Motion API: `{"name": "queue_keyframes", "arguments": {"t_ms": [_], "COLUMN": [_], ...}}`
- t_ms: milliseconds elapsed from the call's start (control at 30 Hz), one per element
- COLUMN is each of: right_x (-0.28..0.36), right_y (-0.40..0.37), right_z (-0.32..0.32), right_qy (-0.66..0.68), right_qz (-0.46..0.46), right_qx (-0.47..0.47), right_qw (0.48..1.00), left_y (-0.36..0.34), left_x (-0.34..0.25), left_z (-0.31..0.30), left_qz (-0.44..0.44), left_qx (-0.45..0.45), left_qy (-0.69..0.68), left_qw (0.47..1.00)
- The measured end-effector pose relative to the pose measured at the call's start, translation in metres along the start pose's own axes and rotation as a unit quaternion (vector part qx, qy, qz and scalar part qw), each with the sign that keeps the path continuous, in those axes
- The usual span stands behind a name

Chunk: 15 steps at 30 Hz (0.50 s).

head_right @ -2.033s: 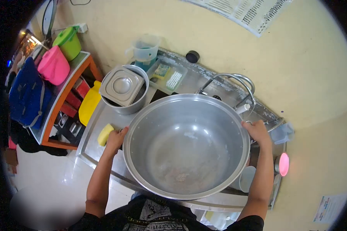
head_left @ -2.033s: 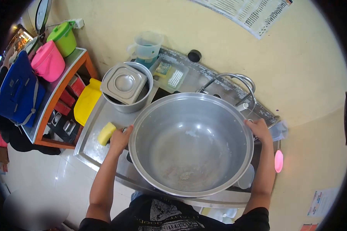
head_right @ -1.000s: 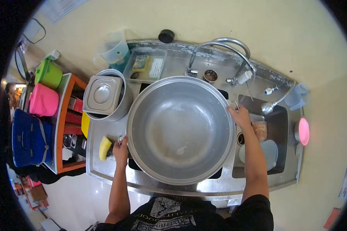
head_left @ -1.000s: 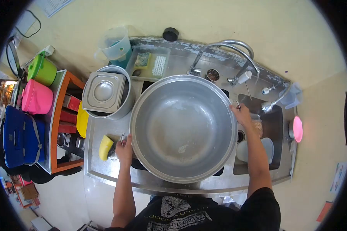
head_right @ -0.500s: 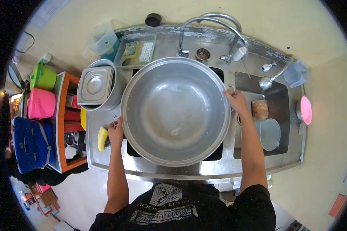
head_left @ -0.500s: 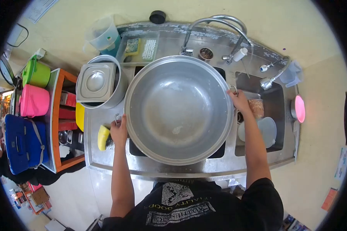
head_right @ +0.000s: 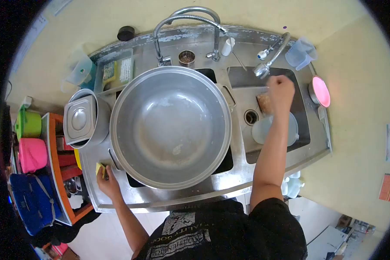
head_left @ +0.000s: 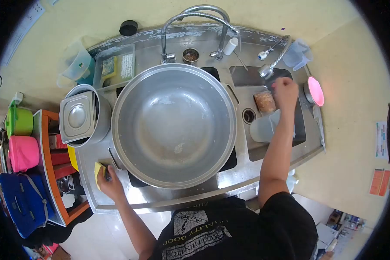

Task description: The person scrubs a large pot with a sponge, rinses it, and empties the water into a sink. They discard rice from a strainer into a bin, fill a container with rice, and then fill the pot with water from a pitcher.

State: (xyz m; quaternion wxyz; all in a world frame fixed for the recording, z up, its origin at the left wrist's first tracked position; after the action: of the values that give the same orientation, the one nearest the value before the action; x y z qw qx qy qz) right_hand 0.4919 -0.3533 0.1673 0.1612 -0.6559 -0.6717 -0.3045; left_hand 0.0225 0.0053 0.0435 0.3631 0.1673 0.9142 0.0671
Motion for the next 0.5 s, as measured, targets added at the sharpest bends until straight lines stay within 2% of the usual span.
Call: {"name": "queue_keyframes", "arguments": {"t_ms": [33,67,100,133,167,200,233,267,300,333,367,400,433,500], "right_x": [-0.016,-0.045,-0.081,-0.100,-0.100,-0.108,-0.121,-0.134,-0.132,-0.127,-0.130,-0.122,-0.128,-0.130], "right_y": [0.020,0.048,0.078,0.096,0.106,0.122,0.142,0.173,0.195,0.207,0.211,0.207,0.212,0.232], "right_z": [-0.006,0.001,0.021,0.042,0.055,0.074,0.097,0.121,0.149,0.174,0.193,0.198,0.201,0.217], "right_qy": [0.020,0.024,-0.058,-0.138,-0.159,-0.085,-0.009,-0.022,-0.008,0.013,0.032,0.031,0.033,-0.072], "right_qz": [0.048,0.047,-0.036,-0.121,-0.169,-0.250,-0.331,-0.413,-0.423,-0.474,-0.520,-0.432,-0.431,-0.390], "right_qx": [-0.018,-0.021,0.013,0.045,0.082,0.070,0.061,0.062,0.070,0.053,0.035,0.115,0.122,0.272], "right_qw": [0.999,0.998,0.998,0.982,0.969,0.962,0.942,0.908,0.903,0.879,0.853,0.894,0.893,0.877], "left_y": [0.002,0.005,0.007,0.008,0.011,0.013,0.018,0.024,0.021,0.022,0.022,0.023,0.020,0.016], "left_x": [-0.001,0.004,0.010,0.012,0.013,0.015,0.030,0.055,0.070,0.064,0.067,0.074,0.070,0.059], "left_z": [-0.009,-0.017,-0.022,-0.025,-0.024,-0.026,-0.023,-0.018,-0.020,-0.024,-0.027,-0.026,-0.023,-0.021], "left_qz": [0.019,0.023,0.026,0.092,0.154,0.136,0.127,0.103,0.077,0.026,0.017,0.030,0.043,0.072], "left_qx": [-0.033,-0.011,-0.016,-0.025,-0.039,-0.001,-0.017,0.036,0.092,0.130,0.126,0.130,0.137,0.108], "left_qy": [0.028,0.057,0.055,0.113,0.170,0.195,0.196,0.205,0.218,0.187,0.199,0.181,0.160,0.171], "left_qw": [0.999,0.998,0.998,0.989,0.973,0.971,0.972,0.973,0.969,0.973,0.972,0.974,0.977,0.977]}}
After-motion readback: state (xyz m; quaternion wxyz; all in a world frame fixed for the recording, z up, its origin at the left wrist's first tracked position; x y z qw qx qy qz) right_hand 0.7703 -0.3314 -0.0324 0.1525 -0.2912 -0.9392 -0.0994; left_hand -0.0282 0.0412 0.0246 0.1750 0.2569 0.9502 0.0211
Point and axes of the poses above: each hand's wrist, its own y-axis towards the middle knuckle, its own z-axis out of the palm, x = y × z, the point moved 2 cm from there along y, towards the middle knuckle, and after that the axes turned 3 degrees about -y, right-handed, at the moved point
